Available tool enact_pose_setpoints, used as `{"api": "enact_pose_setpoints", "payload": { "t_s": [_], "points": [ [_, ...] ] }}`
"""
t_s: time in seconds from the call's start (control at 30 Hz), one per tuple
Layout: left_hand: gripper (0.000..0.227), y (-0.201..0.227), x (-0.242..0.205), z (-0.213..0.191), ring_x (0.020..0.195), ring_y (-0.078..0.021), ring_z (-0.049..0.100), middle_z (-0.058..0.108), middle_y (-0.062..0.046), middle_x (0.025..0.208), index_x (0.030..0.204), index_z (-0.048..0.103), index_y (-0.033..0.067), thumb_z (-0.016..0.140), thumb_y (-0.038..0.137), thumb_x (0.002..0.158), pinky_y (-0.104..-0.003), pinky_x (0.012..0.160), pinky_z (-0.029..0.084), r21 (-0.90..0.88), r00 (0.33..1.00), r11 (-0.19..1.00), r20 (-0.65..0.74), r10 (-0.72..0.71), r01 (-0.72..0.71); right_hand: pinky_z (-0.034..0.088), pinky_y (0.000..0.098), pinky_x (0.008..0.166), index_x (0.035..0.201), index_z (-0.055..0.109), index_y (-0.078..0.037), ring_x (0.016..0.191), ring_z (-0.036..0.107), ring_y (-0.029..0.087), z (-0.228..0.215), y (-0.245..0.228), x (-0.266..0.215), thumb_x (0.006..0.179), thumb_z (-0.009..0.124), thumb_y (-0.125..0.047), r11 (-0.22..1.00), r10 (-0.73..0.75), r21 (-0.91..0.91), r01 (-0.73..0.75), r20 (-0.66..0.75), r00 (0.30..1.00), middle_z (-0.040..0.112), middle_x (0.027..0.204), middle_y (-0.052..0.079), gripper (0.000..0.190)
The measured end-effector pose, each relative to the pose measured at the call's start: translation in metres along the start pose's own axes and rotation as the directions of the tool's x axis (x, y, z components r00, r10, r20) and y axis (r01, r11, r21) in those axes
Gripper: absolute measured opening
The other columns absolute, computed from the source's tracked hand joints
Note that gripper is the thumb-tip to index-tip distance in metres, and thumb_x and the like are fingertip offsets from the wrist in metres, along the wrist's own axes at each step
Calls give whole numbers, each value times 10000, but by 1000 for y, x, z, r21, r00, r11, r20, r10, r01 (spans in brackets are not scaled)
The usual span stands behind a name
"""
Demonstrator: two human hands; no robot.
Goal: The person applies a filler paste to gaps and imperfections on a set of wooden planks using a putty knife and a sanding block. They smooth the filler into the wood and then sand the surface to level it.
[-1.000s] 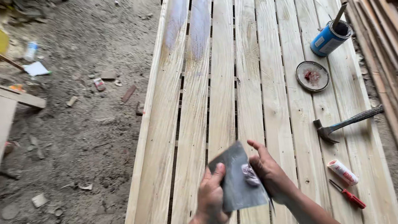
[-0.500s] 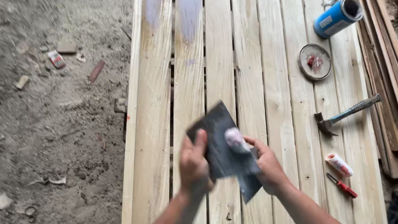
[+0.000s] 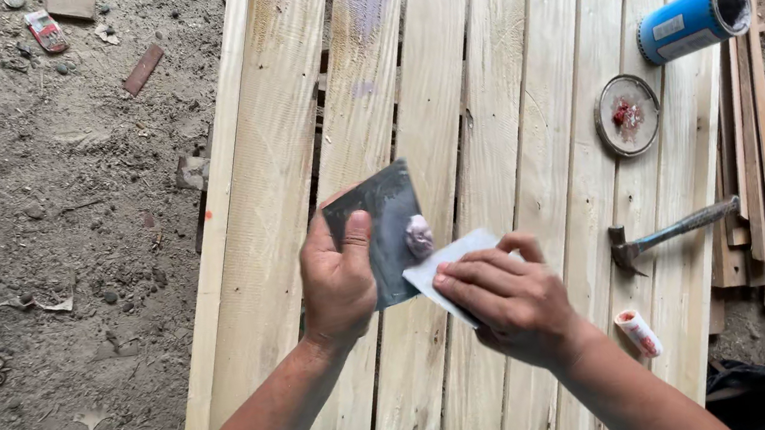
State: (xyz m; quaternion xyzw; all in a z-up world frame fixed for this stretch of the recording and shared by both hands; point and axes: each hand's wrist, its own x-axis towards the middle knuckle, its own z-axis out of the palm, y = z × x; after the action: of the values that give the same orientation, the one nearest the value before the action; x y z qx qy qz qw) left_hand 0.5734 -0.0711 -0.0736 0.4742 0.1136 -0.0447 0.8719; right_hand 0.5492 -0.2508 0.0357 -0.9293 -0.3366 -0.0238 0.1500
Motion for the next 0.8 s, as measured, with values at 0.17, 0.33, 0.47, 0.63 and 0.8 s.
{"api": "enact_pose_setpoints", "payload": {
  "t_s": [0.17,0.33,0.47,0.63,0.8],
  "points": [
    [272,6,43,-37,876,-121,674,685,-76,1066,1245,567,6,546,218,1076,-260,759,592,-76,992,997,-124,18,-27,467,372,813,975,784,-178,818,732,129,44,62,-5,857,754,-83,957,221,174,-233,84,972,797,916,0,155],
    [236,3,101,-96,923,-151,694,665,-98,1106,1235,550,22,598,225,1123,-282,787,617,-5,960,968,-126,249,-252,535,292,649,1065,799,-222,711,724,138,78,175,38,1008,657,-148,868,461,168,-467,77,884,763,947,9,170],
    [243,-15,110,-117,1009,-175,688,679,-107,1151,1270,569,5,604,226,1177,-304,905,592,-85,924,926,-141,355,-368,438,402,780,980,825,-188,768,712,166,119,225,73,960,657,-117,877,419,-227,-423,-69,905,791,899,10,184],
    [302,-19,115,-136,1155,-208,629,659,-91,1263,1395,565,23,556,239,1184,-371,1087,504,-409,961,873,-187,203,-264,451,356,830,1008,818,-205,920,694,181,153,204,54,869,617,-37,893,359,-232,-386,-153,921,774,1018,0,297],
    [350,-6,123,-137,1248,-224,635,656,-82,1350,1415,570,32,539,256,1147,-402,1181,489,-541,987,827,-133,92,-150,395,362,732,901,843,-204,565,626,199,121,214,72,878,618,-77,846,527,-207,-492,180,831,774,749,-19,259]
  ]
}}
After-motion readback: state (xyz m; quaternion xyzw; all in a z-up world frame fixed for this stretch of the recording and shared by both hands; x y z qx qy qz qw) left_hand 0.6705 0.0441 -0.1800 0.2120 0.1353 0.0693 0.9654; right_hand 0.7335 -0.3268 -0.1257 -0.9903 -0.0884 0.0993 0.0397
